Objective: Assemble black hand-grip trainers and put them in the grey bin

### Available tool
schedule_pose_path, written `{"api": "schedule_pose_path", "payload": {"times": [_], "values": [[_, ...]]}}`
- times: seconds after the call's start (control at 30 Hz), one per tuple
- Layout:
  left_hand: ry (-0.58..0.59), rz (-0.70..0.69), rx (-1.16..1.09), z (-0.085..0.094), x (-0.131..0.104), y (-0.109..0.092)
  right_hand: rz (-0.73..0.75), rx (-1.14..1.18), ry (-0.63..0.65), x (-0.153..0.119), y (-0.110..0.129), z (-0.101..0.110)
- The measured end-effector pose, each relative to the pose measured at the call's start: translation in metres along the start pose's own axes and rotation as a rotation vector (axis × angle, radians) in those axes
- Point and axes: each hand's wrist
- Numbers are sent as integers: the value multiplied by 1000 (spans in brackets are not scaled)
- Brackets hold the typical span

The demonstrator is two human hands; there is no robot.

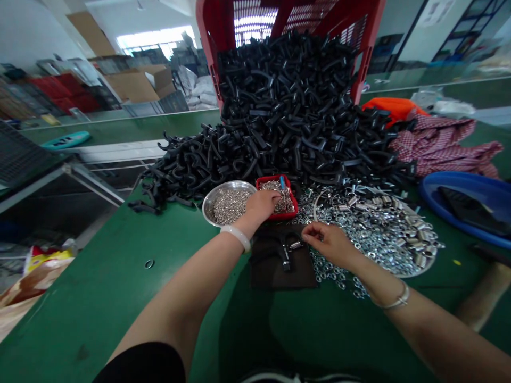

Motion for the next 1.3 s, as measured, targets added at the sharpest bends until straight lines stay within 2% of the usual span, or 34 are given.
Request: {"api": "schedule_pose_path", "payload": {"times": [0.13, 0.27, 0.37, 0.5, 0.6, 0.7, 1.03, 1.13, 1.3], "values": [[-20, -155, -193, 3, -27, -3, 19, -113, -75, -3, -3, -6], [25, -248, -365, -5, -58, 1, 37, -387, -7, -6, 5, -7], [105, -234, -441, -15, -73, 7, 22, -576, 44, -6, 7, -12], [161, -144, -481, -25, -80, 12, 63, -676, -27, -10, -3, -22], [157, -197, -380, -26, -81, 10, 117, -711, -88, -18, -10, -27], [115, -247, -242, -24, -80, 4, 102, -768, -115, -26, -11, -30], [64, -152, -149, -29, -80, -7, 115, -695, -85, -31, -12, -29], [30, -209, -13, -34, -84, -7, 97, -693, -64, -31, -9, -28], [40, -292, 269, -36, -92, -10, 93, -783, -43, -33, -4, -30]]}}
Point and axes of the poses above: each hand's wrist, its own x-axis towards the middle knuckle, its own z-axis out of the back of the hand, y = z × x, and after that the axes turned 12 degrees about y, right-handed
